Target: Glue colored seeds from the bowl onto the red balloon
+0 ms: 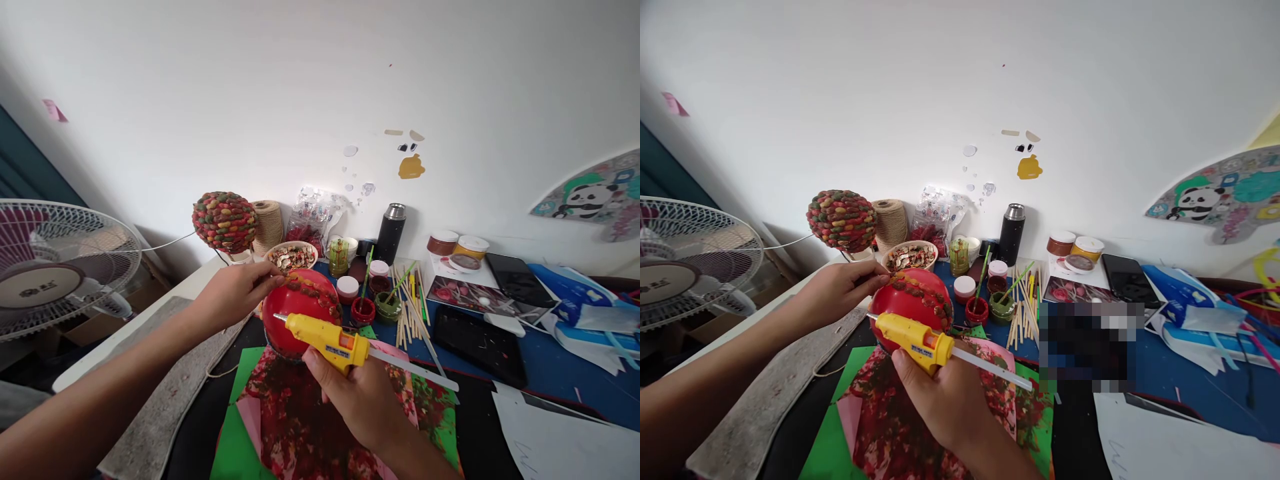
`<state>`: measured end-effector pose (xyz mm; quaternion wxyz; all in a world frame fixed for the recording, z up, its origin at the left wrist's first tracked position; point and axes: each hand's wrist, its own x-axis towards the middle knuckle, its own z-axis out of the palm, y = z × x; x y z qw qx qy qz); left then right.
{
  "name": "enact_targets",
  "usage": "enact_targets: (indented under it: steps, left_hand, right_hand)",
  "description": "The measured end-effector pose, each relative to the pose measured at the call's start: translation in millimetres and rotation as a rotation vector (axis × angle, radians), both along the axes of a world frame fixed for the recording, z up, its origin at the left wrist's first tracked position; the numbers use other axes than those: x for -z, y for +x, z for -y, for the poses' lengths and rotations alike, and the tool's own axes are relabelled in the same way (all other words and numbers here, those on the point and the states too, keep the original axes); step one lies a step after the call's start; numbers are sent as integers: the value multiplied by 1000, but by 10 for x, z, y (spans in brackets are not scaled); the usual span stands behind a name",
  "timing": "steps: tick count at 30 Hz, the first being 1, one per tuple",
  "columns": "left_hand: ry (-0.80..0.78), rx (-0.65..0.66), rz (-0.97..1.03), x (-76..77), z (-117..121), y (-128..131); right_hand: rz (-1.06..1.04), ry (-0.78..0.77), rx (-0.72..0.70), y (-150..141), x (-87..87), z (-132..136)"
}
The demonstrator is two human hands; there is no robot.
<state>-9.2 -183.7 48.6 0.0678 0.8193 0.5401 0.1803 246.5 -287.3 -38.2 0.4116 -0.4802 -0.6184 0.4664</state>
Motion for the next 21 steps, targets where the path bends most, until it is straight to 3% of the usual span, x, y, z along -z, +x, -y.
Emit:
enact_targets:
  steps: [10,21]
  left_hand:
    - [9,-83,67,24,-4,16]
    - [9,-9,169,29,7,-2]
  right_hand:
    - [-14,26,-13,4,5,-8]
    - [-146,142,7,-47,72,-17]
